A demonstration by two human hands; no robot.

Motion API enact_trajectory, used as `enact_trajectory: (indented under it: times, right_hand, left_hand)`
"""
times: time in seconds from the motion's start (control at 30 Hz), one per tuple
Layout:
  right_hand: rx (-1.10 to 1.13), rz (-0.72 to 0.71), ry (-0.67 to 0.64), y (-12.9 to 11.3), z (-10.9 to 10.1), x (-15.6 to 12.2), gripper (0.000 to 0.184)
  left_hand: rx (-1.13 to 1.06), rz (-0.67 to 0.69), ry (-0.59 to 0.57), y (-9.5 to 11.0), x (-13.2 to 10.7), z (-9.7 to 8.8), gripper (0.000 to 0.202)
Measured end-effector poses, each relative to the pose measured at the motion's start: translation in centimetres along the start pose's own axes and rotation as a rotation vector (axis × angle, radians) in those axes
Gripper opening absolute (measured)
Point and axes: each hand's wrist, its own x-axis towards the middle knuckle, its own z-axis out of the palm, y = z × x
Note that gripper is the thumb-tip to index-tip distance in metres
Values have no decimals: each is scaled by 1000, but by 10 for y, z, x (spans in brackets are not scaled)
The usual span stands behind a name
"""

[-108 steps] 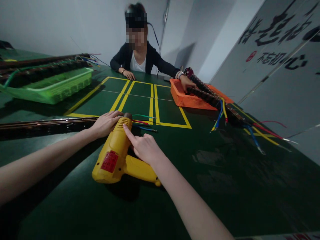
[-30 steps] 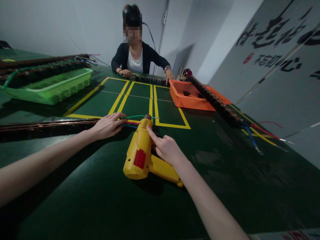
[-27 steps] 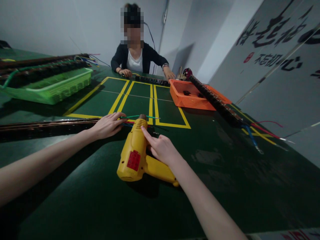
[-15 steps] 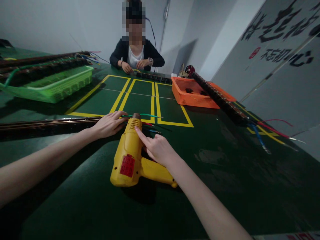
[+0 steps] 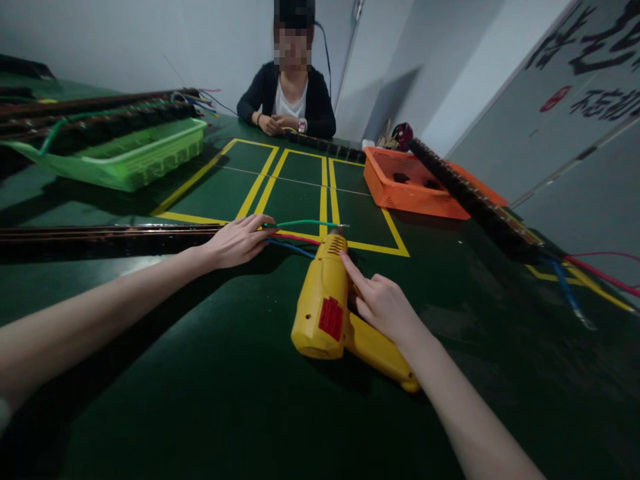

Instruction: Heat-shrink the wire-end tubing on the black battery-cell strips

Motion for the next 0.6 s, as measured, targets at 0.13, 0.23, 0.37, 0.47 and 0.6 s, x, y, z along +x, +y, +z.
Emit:
enact_trajectory:
  times: [0.13, 0.23, 0.37, 0.47, 0.6]
  right_hand:
    - [39, -34, -9, -8, -3, -2, 71]
    - [110, -106, -36, -30, -2, 1, 71]
    - [234, -205, -84, -64, -7, 7, 73]
    - [333, -234, -114, -75, -21, 19, 69]
    - [393, -205, -51, -77, -41, 52, 42]
  left_hand:
    - [-9, 5, 3, 1, 0, 1, 38]
    - [-14, -3, -11, 2, 1, 0, 38]
    - [-18, -6, -24, 2, 1, -1, 38]
    - [-24, -1, -17, 2, 0, -2, 37]
    - [-47, -8, -9, 2, 0, -2, 38]
